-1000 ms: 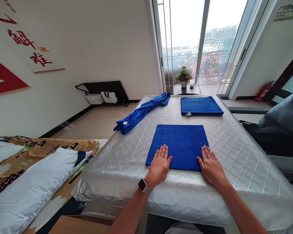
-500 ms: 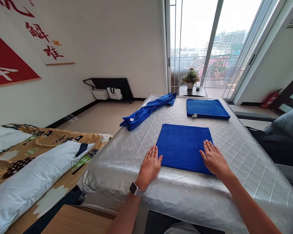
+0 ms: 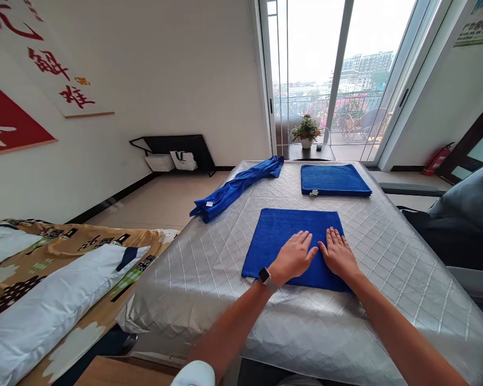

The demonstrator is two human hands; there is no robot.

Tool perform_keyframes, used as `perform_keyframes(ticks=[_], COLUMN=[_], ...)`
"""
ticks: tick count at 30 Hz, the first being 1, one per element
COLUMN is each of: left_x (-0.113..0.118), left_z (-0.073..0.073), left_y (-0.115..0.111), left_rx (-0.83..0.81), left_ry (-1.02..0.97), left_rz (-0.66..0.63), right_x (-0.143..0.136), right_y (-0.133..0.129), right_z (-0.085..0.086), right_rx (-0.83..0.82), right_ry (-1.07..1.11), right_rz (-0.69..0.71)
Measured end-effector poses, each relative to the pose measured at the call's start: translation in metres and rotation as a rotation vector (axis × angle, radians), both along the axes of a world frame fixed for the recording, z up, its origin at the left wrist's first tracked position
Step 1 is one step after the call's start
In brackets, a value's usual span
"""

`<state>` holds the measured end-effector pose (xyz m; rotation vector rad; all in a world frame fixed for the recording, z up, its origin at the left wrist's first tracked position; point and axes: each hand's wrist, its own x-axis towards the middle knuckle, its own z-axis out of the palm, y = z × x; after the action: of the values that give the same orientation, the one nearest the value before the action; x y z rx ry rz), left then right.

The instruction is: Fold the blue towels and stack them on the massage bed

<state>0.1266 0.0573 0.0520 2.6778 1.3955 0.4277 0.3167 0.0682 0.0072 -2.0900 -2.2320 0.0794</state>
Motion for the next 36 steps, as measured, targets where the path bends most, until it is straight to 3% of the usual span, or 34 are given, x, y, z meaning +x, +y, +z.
perform_keyframes(ticks=[3, 6, 9, 12, 17, 20, 23, 27, 32, 36], left_x=[0.047, 0.053, 0.026, -0.018, -0.097, -0.128, -0.138, -0.136, -0.139, -0.141], left_z=[-0.014, -0.027, -0.031, -0.028, -0.029, -0.033, -0.036, -0.038, -0.043, -0.044], left_y=[0.02, 0.028, 0.028, 0.028, 0.038, 0.043, 0.045, 0.045, 0.046, 0.047], left_rx=[-0.017, 0.006, 0.02, -0.001, -0.065, -0.106, -0.161, -0.144, -0.081, -0.05], left_ry=[0.018, 0.012, 0.023, 0.052, 0.089, 0.082, 0.079, 0.08, 0.088, 0.096], left_rz=[-0.1, -0.097, -0.063, 0.019, 0.293, 0.399, 0.432, 0.435, 0.418, 0.419], right_x=[0.003, 0.004, 0.002, 0.001, 0.002, 0.003, 0.005, 0.01, 0.012, 0.008], right_y=[-0.001, 0.0, 0.002, 0.004, 0.006, 0.006, 0.006, 0.014, 0.054, 0.086], right_z=[-0.002, -0.003, -0.003, -0.002, -0.009, -0.013, -0.012, 0.002, 0.024, 0.023], right_rx=[0.014, 0.032, 0.032, 0.022, 0.026, 0.037, 0.018, -0.081, -0.098, 0.007], right_ry=[-0.023, -0.052, -0.041, -0.008, -0.011, -0.019, -0.023, -0.045, -0.02, 0.052], right_rz=[0.03, 0.037, 0.029, 0.018, 0.01, 0.011, -0.001, 0.05, 0.091, 0.001])
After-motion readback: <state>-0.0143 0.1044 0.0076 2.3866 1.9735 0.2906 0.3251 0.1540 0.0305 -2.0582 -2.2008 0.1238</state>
